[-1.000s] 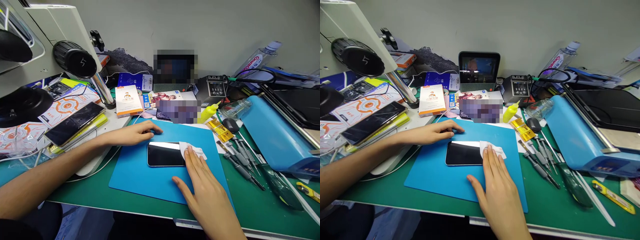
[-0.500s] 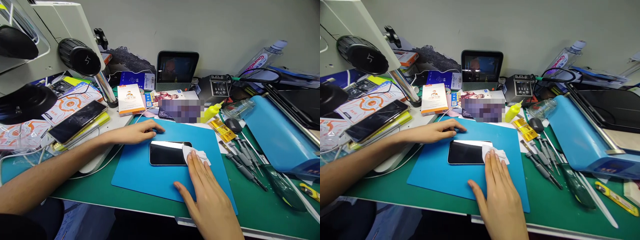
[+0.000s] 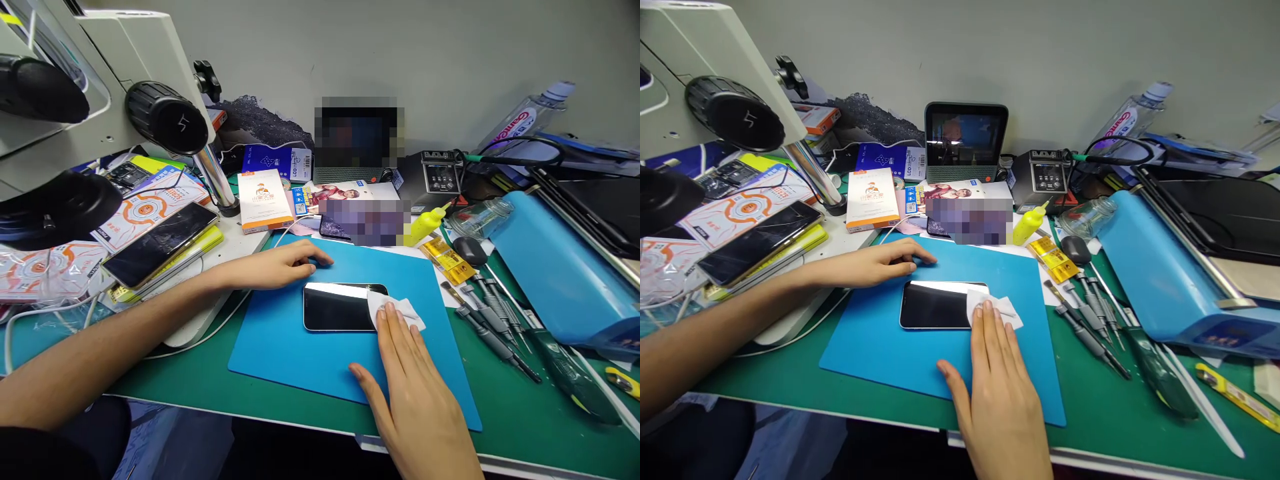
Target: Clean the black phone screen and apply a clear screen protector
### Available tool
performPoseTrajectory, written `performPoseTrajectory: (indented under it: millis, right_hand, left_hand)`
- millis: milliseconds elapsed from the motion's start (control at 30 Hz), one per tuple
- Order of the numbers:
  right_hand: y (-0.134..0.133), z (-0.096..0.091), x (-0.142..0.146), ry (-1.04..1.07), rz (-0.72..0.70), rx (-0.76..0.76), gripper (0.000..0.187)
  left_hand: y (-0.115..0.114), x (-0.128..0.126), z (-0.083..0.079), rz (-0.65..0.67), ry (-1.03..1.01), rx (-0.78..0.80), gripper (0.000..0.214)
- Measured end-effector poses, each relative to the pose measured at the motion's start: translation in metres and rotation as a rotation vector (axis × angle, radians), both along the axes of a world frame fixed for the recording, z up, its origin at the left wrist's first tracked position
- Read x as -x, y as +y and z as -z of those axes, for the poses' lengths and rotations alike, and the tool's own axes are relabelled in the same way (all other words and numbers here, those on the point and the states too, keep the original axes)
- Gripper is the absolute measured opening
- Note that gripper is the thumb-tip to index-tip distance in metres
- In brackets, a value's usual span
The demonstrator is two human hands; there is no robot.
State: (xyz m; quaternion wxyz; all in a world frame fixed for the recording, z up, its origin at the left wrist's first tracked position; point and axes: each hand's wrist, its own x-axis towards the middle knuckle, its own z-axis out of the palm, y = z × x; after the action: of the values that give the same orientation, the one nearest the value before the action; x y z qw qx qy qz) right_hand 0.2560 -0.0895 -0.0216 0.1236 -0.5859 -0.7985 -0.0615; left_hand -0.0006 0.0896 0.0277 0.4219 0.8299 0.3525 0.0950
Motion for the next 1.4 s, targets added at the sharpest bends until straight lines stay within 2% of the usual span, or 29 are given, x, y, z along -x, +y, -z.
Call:
performPoseTrajectory:
  millis: [100,300,367,600,667,833,933,1233,1300,1400]
  right_hand:
    - [0.004,0.001,0.000,0.005,-0.005,-0.008,0.087]
    - [0.039,-0.003,-0.001,0.059,-0.027,0.043,0.083]
    - [0.036,-0.004,-0.002,0.064,-0.026,0.049,0.082]
    - [-0.006,-0.002,-0.007,0.018,-0.021,0.027,0.089]
    - [-0.002,-0.002,-0.007,0.013,-0.028,0.015,0.090]
    - [0.033,-0.001,-0.002,0.033,-0.020,0.021,0.088]
    - [0.044,-0.002,0.000,0.046,-0.018,0.032,0.087]
    - [0.001,-0.004,-0.013,0.010,-0.068,-0.001,0.087]
    - [0.002,-0.003,-0.012,0.007,-0.063,-0.008,0.087]
    - [0.020,-0.003,-0.008,0.017,-0.057,-0.011,0.086]
  left_hand:
    - [0.000,0.000,0.000,0.001,0.004,0.000,0.040]
    - [0.001,0.000,0.001,0.003,-0.001,-0.007,0.038]
    - [0.001,0.000,0.001,0.006,-0.001,-0.001,0.038]
    - [0.001,0.000,0.002,0.003,0.001,0.003,0.039]
    - [0.001,0.001,0.003,0.004,-0.001,0.002,0.039]
    - [0.002,0.002,0.004,0.015,-0.007,-0.007,0.039]
    - [0.002,0.002,0.004,0.021,-0.009,-0.016,0.039]
    - [0.001,0.001,0.002,0.006,0.000,-0.013,0.040]
    - [0.000,0.001,0.003,0.008,-0.002,-0.011,0.039]
    - [0.000,0.001,0.004,0.008,-0.007,-0.010,0.039]
